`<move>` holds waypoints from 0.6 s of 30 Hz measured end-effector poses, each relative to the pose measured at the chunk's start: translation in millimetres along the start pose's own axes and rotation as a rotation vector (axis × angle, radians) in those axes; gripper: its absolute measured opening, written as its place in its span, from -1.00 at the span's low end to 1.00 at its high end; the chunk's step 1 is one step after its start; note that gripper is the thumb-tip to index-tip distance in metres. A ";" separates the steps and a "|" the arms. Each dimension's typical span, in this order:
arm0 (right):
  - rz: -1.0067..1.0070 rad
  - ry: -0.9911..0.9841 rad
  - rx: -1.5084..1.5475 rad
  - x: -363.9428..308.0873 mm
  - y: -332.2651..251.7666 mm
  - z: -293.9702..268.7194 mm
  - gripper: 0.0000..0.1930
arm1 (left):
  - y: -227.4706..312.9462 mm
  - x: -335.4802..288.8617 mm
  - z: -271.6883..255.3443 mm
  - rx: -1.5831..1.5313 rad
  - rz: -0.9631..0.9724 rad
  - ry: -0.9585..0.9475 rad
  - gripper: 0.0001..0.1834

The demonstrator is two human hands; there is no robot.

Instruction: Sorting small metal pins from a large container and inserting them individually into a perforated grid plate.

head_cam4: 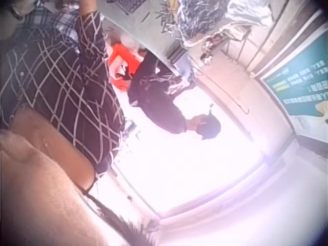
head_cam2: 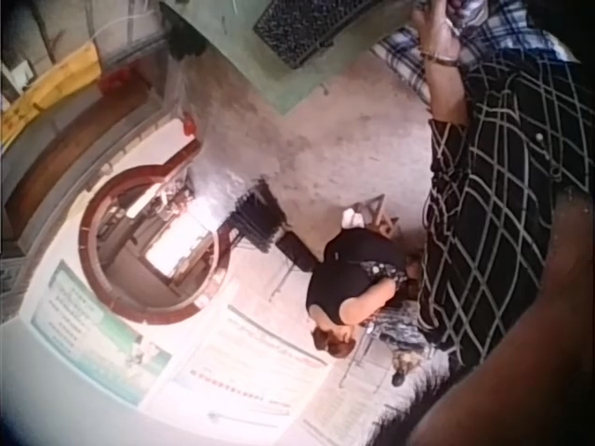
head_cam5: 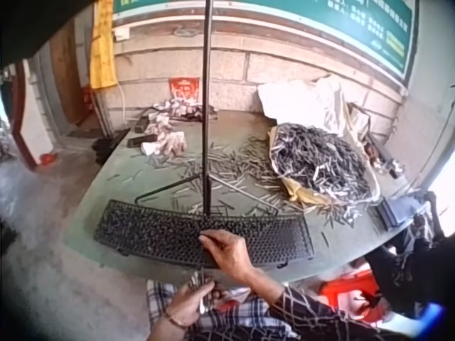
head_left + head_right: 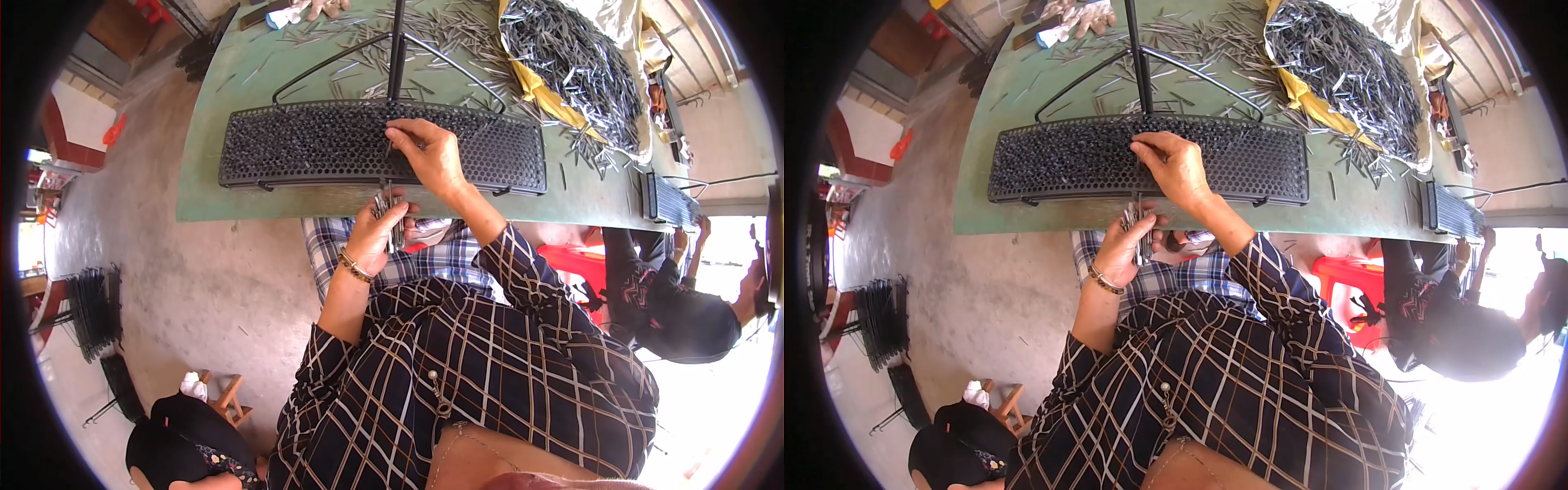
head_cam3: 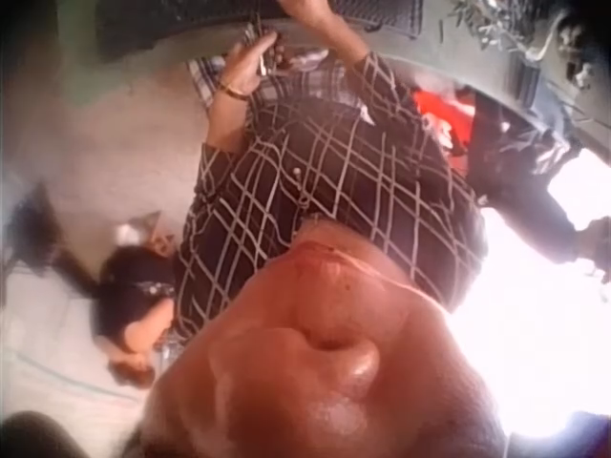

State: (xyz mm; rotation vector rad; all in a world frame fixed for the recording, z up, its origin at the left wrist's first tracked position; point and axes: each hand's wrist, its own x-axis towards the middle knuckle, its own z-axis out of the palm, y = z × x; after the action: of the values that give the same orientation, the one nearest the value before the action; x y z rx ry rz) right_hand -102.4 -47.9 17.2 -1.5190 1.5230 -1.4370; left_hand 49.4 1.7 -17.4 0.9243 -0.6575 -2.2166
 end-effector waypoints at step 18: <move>-0.464 -0.172 -0.699 -6.8 1.3 -11.1 -0.82 | 8.3 -7.7 1.8 -0.052 0.010 -0.065 -0.67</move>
State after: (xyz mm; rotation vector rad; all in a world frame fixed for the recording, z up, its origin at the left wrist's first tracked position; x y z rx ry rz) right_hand -111.5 -38.5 17.2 -2.4699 1.7330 -0.9789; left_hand 55.4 1.9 -7.6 0.8250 -0.6300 -2.2521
